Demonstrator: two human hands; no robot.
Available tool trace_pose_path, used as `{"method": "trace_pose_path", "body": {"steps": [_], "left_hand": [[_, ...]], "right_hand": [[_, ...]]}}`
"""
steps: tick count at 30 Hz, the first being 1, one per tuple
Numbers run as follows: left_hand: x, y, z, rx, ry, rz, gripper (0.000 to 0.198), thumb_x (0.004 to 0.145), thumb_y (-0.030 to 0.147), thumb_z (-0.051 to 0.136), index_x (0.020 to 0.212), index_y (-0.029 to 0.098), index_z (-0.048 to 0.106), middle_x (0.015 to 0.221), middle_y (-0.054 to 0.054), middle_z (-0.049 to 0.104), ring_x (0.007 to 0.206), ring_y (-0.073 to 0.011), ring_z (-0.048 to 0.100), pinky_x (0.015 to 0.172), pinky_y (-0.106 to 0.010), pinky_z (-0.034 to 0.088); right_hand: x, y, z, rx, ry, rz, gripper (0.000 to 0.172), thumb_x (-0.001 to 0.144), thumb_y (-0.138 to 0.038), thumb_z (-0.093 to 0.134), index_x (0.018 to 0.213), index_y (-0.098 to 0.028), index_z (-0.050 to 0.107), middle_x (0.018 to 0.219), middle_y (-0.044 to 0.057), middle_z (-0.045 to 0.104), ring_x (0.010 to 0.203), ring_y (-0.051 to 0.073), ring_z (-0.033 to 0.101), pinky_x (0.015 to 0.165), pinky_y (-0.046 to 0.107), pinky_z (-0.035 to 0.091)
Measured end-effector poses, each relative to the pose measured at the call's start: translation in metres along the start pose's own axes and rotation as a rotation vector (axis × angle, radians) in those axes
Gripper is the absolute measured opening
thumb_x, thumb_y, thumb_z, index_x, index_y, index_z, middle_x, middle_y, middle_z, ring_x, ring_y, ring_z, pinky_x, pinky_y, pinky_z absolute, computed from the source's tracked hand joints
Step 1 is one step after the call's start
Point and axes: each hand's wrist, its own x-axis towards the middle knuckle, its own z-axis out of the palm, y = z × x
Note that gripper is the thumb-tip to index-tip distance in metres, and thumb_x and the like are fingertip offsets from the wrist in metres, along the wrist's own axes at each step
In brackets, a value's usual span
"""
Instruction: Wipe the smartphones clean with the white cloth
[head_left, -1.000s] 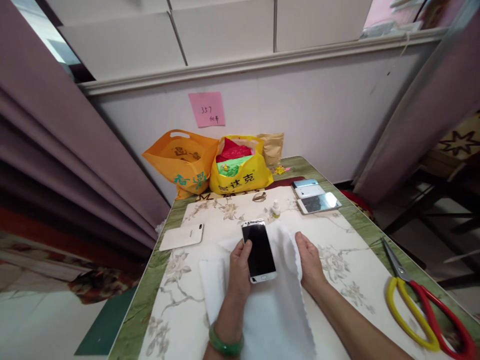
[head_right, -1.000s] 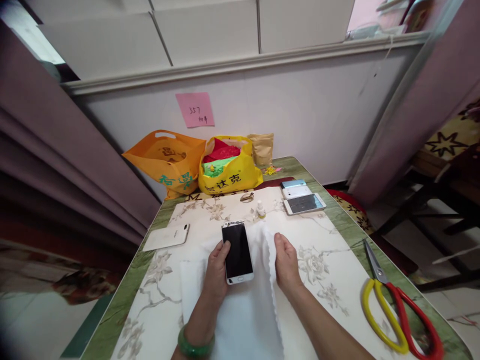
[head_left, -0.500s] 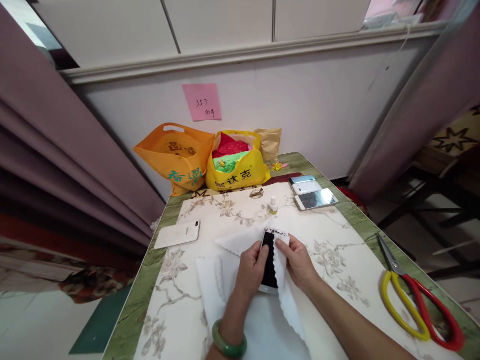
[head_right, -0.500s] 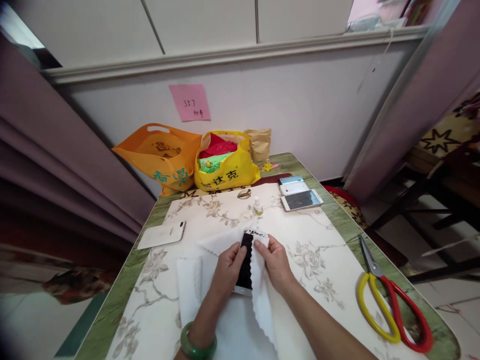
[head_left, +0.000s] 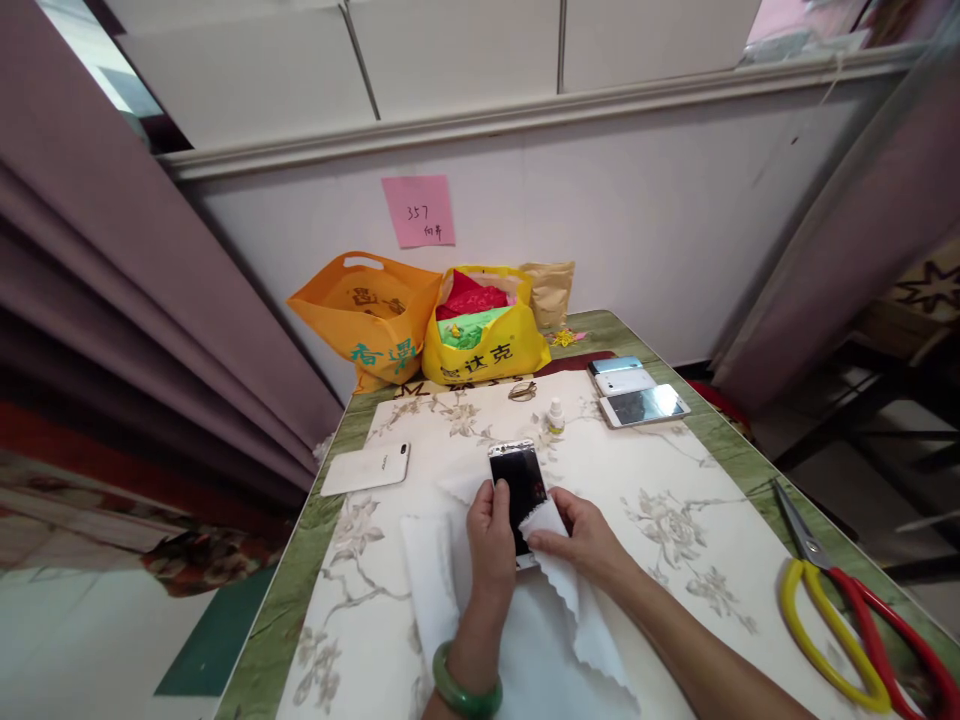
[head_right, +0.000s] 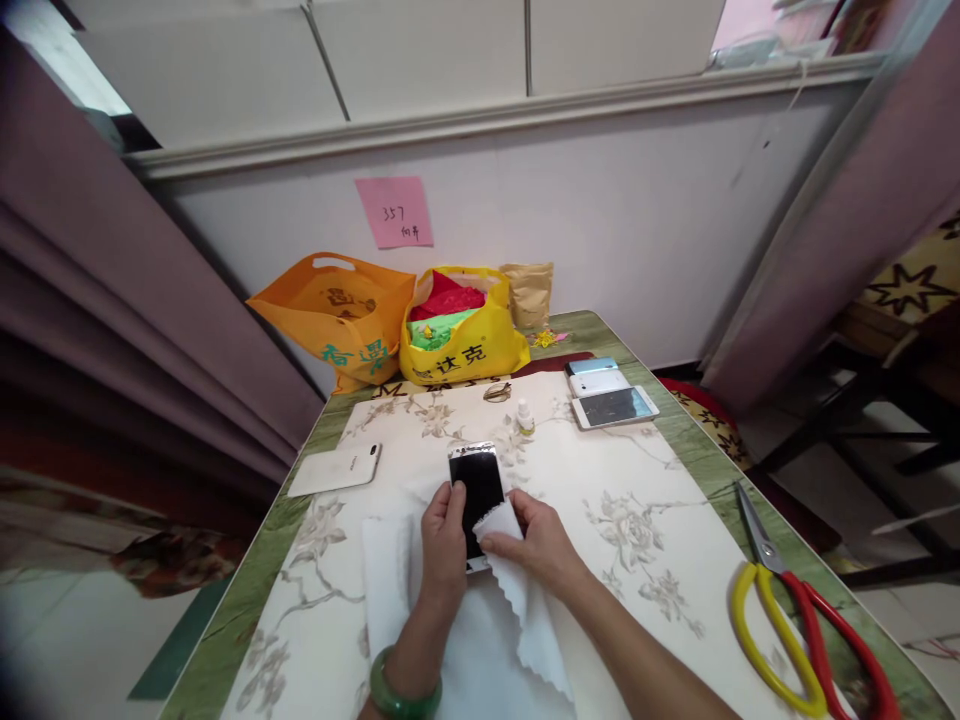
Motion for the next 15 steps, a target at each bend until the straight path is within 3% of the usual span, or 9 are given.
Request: {"method": "trace_pose_path", "body": {"steps": [3,7,9,12,15], "left_hand": [[0.0,0.005,-0.002,0.07,-0.156,-0.013,0.034,0.085,0.05,0.057,0.075,0.018,0.055,0.065,0.004,0.049,0.064,-0.0111,0.045,0.059,-0.021,0.037],[-0.003,0.011,0.0,0.119,-0.415,-0.069,0.034,0.085,0.048,0.058,0.07,0.018,0.051,0.061,0.005,0.046,0.059,-0.0097,0.041,0.055,-0.021,0.034],[-0.004,0.013,0.002,0.109,-0.48,-0.1,0.032,0.085,0.047,0.058,0.071,0.018,0.052,0.062,0.004,0.048,0.059,-0.0096,0.042,0.054,-0.02,0.034],[-0.006,0.015,0.004,0.059,-0.549,-0.131,0.024,0.081,0.041,0.063,0.084,0.018,0.06,0.068,0.003,0.054,0.063,-0.0106,0.048,0.058,-0.02,0.039],[-0.004,0.017,0.0,0.078,-0.711,-0.206,0.03,0.07,0.032,0.074,0.094,0.017,0.065,0.074,0.001,0.06,0.067,-0.0136,0.055,0.061,-0.023,0.045]], "right_hand": [[0.0,-0.003,0.0,0.154,0.015,0.04,0.038,0.066,-0.035,0.083,0.096,-0.019,0.066,0.082,0.001,0.069,0.07,0.017,0.06,0.065,0.028,0.047],[0.001,-0.003,0.0,0.398,0.225,0.07,0.039,0.065,-0.038,0.084,0.094,-0.019,0.066,0.082,0.002,0.072,0.066,0.018,0.064,0.065,0.031,0.051],[0.002,-0.004,0.0,0.48,0.312,0.066,0.041,0.063,-0.038,0.085,0.094,-0.02,0.066,0.081,0.002,0.072,0.065,0.017,0.064,0.065,0.031,0.052],[0.005,-0.007,-0.001,0.56,0.394,0.055,0.042,0.064,-0.038,0.085,0.096,-0.02,0.065,0.083,0.002,0.073,0.066,0.017,0.065,0.066,0.03,0.053],[0.01,-0.011,-0.004,0.61,0.518,0.046,0.041,0.064,-0.04,0.084,0.095,-0.02,0.065,0.079,0.001,0.073,0.063,0.017,0.065,0.063,0.029,0.054]]}}
